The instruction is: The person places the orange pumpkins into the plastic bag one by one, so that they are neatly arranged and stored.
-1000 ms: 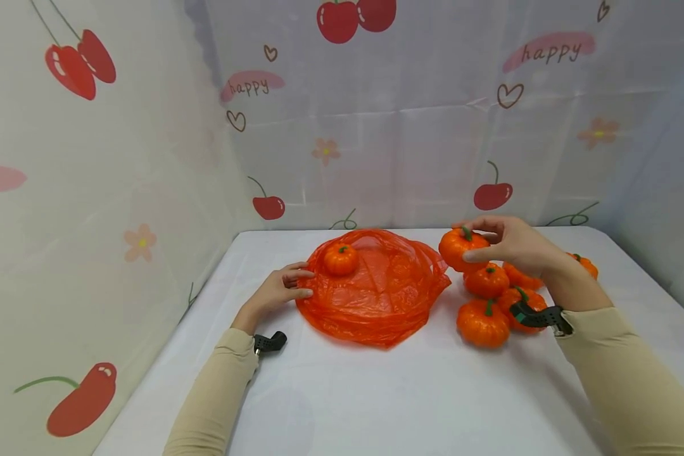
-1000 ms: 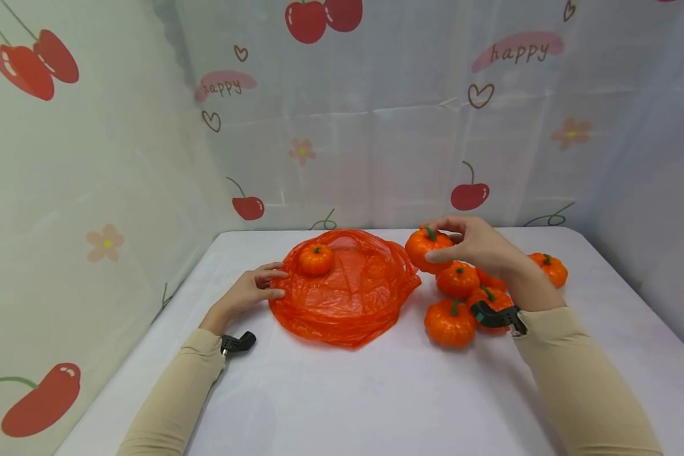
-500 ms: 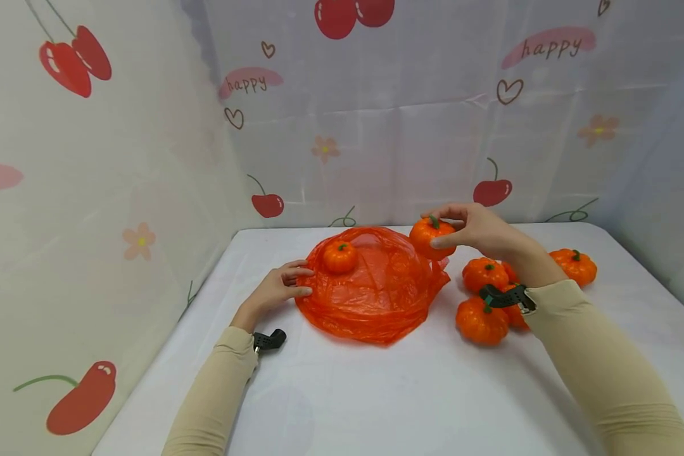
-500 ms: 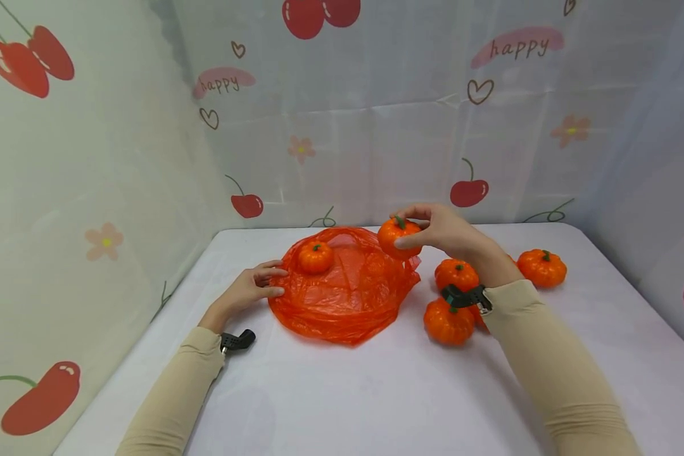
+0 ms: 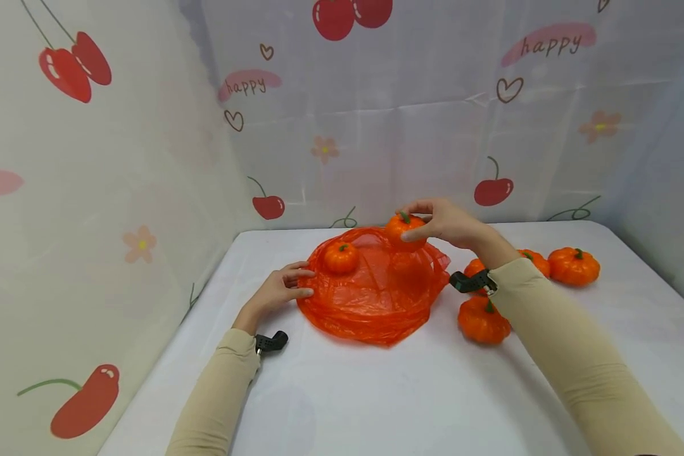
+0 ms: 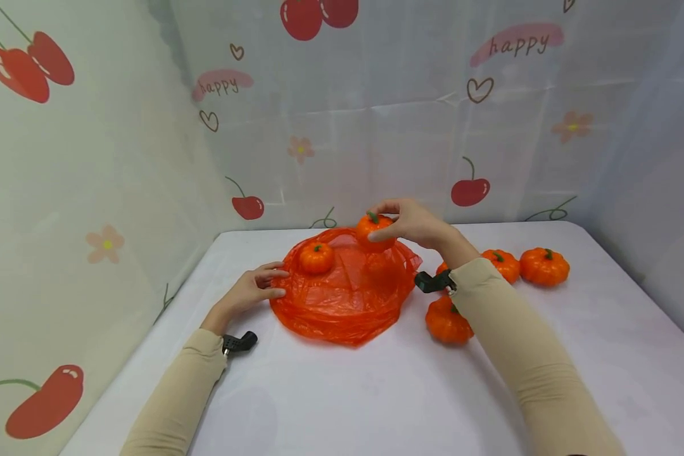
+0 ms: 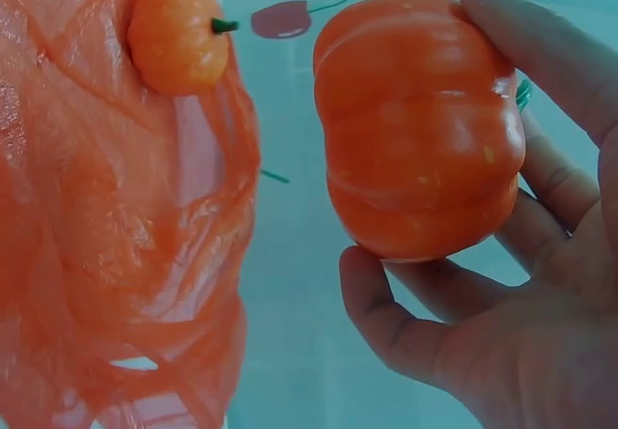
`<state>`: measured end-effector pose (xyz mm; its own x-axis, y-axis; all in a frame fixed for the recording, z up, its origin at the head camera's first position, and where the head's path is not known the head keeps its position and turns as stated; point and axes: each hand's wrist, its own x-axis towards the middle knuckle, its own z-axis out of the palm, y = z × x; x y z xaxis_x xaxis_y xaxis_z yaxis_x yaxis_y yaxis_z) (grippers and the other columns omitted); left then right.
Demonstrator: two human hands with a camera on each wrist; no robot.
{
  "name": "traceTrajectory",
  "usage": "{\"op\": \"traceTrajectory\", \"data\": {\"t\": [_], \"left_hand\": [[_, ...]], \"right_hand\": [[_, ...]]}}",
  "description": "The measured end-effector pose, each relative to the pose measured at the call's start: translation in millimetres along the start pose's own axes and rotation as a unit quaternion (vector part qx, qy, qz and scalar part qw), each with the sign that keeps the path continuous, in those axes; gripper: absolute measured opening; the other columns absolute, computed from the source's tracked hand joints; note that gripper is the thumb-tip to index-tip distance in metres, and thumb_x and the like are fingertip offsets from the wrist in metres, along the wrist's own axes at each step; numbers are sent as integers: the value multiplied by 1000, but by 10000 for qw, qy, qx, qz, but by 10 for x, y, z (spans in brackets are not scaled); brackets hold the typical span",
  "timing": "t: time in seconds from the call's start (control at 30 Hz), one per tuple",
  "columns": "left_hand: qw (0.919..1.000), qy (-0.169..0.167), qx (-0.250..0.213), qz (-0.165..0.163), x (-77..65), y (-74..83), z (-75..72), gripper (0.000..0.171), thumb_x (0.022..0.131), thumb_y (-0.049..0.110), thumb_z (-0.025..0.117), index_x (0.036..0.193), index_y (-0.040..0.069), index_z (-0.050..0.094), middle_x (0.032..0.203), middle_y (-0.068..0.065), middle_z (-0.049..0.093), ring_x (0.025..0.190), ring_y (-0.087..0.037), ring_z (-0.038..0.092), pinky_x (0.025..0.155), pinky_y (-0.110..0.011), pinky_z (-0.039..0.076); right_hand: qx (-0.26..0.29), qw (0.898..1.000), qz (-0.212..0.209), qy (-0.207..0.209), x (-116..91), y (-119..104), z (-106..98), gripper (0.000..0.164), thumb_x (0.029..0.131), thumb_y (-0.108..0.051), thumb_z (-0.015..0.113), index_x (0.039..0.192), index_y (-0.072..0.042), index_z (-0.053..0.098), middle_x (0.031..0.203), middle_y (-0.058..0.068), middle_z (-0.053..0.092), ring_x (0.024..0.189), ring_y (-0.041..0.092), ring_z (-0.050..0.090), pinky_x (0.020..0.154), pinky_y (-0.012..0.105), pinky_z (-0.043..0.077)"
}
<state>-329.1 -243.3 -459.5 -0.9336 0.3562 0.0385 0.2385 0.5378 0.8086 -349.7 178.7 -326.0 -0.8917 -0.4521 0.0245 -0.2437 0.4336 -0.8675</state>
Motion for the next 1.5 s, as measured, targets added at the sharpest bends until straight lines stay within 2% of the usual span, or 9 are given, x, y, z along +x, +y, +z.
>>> {"op": "traceTrajectory", "data": {"t": [0.1,0.4,0.57,0.73,0.97,1.1,1.33,1.5], "left_hand": [[10000,9,1,15,-4,-9,13,48,88,36,82,133,23,71,161,-2,44,139,-33,53,112,-48,49],[9999,-6,98,84,12,-9,12,46,88,34,82,132,23,71,161,-1,45,140,-33,52,114,-49,48],[9998,38,136,136,-3,-20,7,48,89,33,82,134,20,70,162,-5,44,139,-34,53,113,-50,48],[10000,-12,65,74,-21,-37,25,48,89,35,82,134,21,70,162,-3,44,139,-33,54,113,-48,49],[10000,42,-14,-2,-12,-40,29,46,88,35,83,131,24,72,160,1,45,141,-32,52,113,-48,48],[10000,37,-28,-28,-13,-43,21,45,88,35,83,131,24,72,161,1,45,140,-32,52,113,-48,49],[10000,19,16,38,-7,-31,3,44,88,34,83,130,24,72,160,1,45,141,-32,52,114,-48,47],[9999,-25,-6,123,12,-37,-4,45,88,34,83,130,23,72,160,0,45,141,-32,53,114,-48,48]], "right_hand": [[-29,9999,-15,-97,133,16,74,47,84,-24,87,124,-11,65,145,7,59,140,36,52,103,44,56],[-283,9993,-30,-244,381,17,243,59,84,-29,87,136,-16,63,147,7,57,143,36,48,112,51,49],[-349,9990,-141,-234,495,78,349,54,84,-30,87,132,-15,65,150,4,56,149,37,41,117,54,43],[-438,9987,-151,-216,548,179,461,51,84,-28,87,129,-14,66,144,6,60,147,35,43,118,53,41],[-361,9993,-30,-41,603,278,602,47,86,-24,86,126,-12,64,138,8,60,130,31,53,115,49,46],[-449,9990,46,36,636,301,658,48,85,-24,87,126,-12,64,141,8,59,131,30,52,116,48,45],[-786,9967,-112,143,687,323,750,48,84,-25,88,124,-11,65,141,8,60,133,30,52,117,48,43],[-822,9962,-186,226,729,361,792,46,84,-21,88,122,-9,65,144,8,59,138,30,49,120,49,40]]}}
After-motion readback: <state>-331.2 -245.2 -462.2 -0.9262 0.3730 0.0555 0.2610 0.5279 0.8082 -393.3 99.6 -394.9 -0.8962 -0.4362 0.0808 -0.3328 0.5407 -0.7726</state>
